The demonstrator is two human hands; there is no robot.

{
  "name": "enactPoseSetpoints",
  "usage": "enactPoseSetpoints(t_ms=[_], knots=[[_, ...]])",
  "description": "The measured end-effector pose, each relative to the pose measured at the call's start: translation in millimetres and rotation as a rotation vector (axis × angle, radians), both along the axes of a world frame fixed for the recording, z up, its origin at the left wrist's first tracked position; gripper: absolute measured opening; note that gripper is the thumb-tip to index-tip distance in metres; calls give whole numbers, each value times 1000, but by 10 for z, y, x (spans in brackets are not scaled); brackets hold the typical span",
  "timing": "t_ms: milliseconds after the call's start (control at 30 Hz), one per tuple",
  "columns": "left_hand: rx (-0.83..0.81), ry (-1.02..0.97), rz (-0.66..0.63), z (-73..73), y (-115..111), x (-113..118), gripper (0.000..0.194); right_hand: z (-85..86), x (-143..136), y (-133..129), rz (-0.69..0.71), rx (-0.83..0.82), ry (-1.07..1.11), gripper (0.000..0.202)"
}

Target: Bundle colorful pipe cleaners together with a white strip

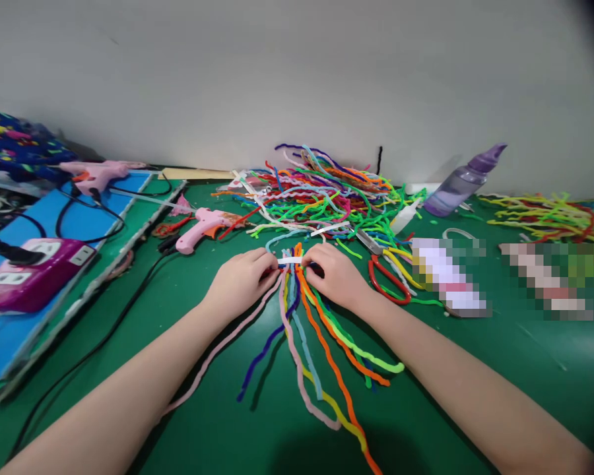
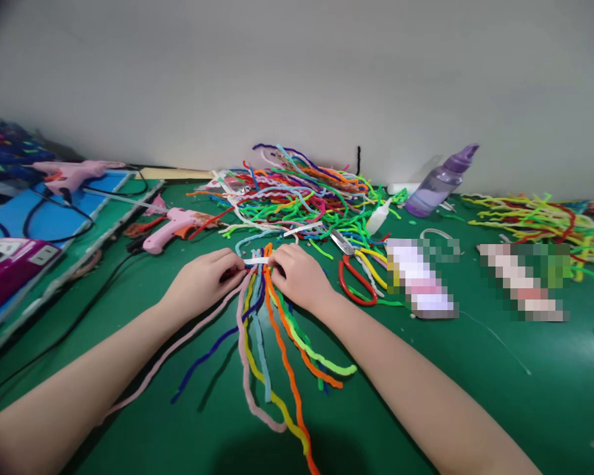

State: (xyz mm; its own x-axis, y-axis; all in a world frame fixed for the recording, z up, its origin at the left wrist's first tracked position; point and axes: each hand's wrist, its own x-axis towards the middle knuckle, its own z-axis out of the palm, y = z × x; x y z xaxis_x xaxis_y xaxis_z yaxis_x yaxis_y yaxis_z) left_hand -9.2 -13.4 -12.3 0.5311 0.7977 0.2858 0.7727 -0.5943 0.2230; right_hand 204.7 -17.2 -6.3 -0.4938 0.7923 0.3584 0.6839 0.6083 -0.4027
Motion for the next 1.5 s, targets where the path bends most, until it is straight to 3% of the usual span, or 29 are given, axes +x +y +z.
enactPoseSetpoints(t_ms=[300, 567, 1000, 1200, 1500], knots=[[-12, 6, -80, -2, 31, -26, 26, 285, 145, 59, 63, -119, -325, 7], [47, 7, -86, -10, 28, -16, 21, 421, 323, 124, 22, -241, -434, 11], [27, 20, -124, -28, 45, -30, 23, 448, 350, 135, 43, -237, -453, 13], [29, 11, -129, -29, 48, -31, 22, 433, 376, 164, 102, -63, -466, 16], [34, -10, -132, -20, 43, -19, 22, 509, 364, 150, 205, 20, -214, 10]])
